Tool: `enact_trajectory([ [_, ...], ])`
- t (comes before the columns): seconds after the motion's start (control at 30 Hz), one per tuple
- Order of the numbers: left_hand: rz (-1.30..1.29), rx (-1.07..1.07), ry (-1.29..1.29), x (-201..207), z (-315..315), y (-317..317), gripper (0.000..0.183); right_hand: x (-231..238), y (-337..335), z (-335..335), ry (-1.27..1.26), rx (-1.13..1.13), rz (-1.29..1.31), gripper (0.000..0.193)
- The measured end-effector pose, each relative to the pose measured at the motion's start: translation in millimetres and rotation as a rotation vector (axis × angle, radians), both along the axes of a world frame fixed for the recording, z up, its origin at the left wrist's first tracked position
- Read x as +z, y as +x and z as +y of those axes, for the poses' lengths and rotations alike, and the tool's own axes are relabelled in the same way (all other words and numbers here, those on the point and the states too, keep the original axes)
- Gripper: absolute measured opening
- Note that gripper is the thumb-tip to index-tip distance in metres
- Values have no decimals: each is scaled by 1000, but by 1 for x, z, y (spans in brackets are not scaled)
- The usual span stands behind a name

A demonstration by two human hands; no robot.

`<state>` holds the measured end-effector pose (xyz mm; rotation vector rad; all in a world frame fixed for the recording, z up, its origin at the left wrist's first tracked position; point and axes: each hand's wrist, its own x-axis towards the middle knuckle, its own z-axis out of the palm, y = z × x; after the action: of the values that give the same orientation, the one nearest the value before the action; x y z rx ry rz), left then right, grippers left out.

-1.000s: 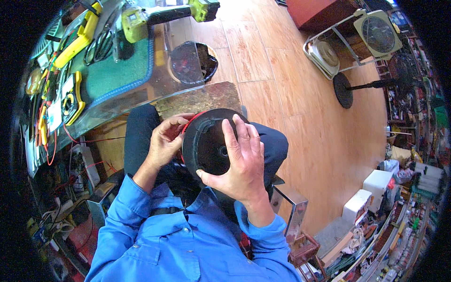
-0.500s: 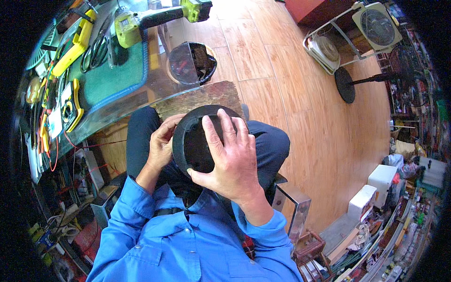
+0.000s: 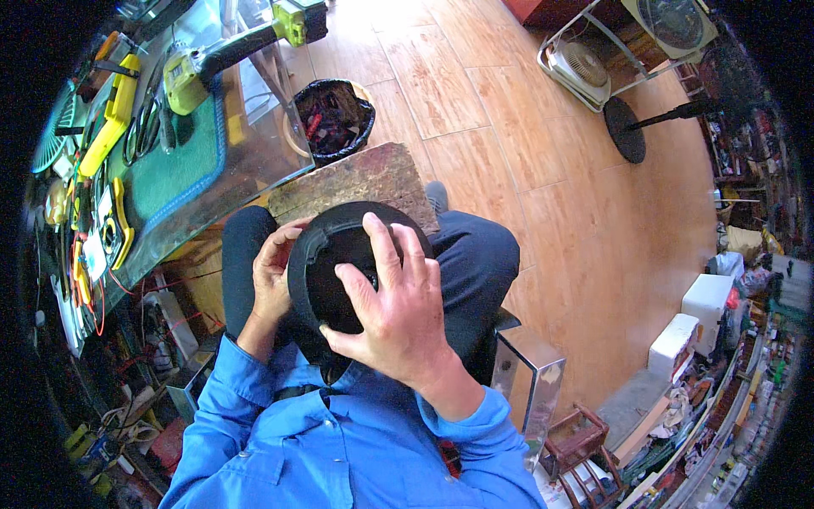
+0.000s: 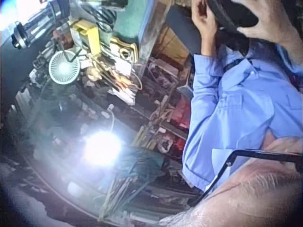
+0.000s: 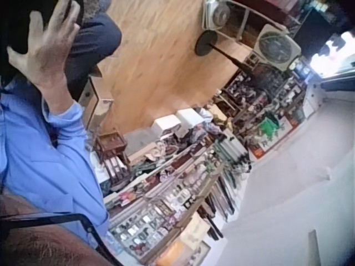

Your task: The person assembles a red cylindrical electronic device by hand, connecting internal wires, fitting a black base, and attaching a control panel. The person repeatedly aligns and secures the components without using visible tools.

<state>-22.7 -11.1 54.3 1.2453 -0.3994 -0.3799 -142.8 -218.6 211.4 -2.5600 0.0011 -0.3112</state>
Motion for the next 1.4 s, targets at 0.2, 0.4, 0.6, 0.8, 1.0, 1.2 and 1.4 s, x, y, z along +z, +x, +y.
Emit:
enact_trajectory([
  [0.2,-57,8,15,-4,1,-1,33,-6,-5,1,24,-19,-9,67],
  [0.4,9,35,8,3,2,-4,39,-11,-5,0,36,-23,-33,66],
  [0.6,-75,19,56,4,0,-2,31,2,0,3,-22,-43,90,78],
  [0.8,-121,-5,30,-2,-8,-8,31,33,2,5,-119,-37,318,80],
  [1.0,-117,-75,21,-1,-6,-3,35,38,7,3,-141,-16,304,78],
  [1.2,-114,-308,210,-15,0,13,96,39,8,-16,-81,-15,368,86],
  [1.4,-173,-350,278,-29,-10,15,107,34,5,-53,138,-99,450,90],
])
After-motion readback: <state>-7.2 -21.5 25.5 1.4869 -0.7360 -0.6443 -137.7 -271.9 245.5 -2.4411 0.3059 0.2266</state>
